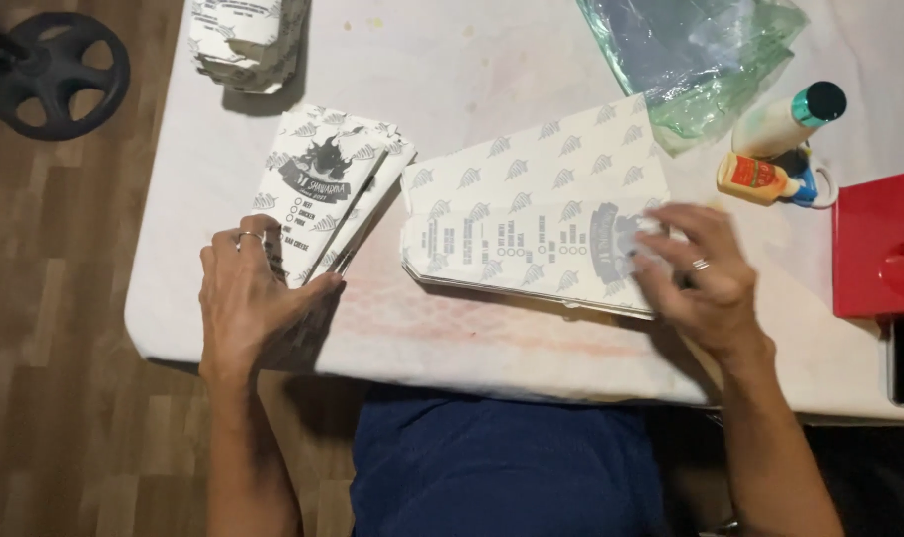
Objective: Folding printed paper wrappers and securing them with adhesive tape.
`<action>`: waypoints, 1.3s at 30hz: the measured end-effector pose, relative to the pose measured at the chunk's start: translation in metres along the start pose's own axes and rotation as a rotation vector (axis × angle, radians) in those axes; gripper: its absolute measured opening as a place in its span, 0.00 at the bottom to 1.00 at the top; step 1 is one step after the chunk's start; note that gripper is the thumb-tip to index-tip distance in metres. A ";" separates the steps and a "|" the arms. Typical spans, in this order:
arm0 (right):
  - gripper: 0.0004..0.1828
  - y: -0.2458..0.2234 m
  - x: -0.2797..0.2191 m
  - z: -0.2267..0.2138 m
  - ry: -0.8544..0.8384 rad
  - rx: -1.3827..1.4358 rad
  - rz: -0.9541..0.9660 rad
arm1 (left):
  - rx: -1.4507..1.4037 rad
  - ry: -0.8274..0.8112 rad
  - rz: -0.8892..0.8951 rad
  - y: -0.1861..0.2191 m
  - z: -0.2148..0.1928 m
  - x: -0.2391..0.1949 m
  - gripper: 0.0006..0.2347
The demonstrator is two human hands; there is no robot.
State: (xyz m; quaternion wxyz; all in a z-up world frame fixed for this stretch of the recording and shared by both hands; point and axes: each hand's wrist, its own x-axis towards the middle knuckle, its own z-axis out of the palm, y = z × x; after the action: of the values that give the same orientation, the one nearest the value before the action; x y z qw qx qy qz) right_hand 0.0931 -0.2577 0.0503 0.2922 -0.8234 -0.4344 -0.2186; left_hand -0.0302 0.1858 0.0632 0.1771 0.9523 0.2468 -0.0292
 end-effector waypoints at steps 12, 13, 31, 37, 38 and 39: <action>0.06 -0.050 0.031 0.028 -0.219 -0.050 -0.125 | -0.088 0.142 0.182 -0.003 0.007 -0.001 0.33; 0.06 -0.051 0.032 0.027 -0.220 -0.048 -0.125 | -0.088 0.141 0.180 0.000 0.005 -0.002 0.33; 0.06 -0.050 0.034 0.027 -0.265 -0.067 -0.044 | -0.014 0.272 0.267 0.016 0.007 -0.011 0.35; 0.05 -0.052 0.037 0.026 -0.274 -0.052 -0.032 | -0.254 0.593 0.708 0.039 0.055 -0.006 0.21; 0.06 -0.053 0.037 0.026 -0.275 -0.054 -0.033 | -0.287 0.575 0.802 0.049 0.066 -0.005 0.18; 0.07 -0.053 0.039 0.026 -0.275 -0.057 -0.034 | -0.320 0.556 0.898 0.059 0.077 -0.004 0.14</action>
State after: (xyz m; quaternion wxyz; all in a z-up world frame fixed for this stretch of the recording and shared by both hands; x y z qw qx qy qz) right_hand 0.0712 -0.1937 0.0707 0.2026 -0.8462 -0.4777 -0.1211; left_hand -0.0035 0.1089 0.0106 0.2427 0.8971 -0.1450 0.3396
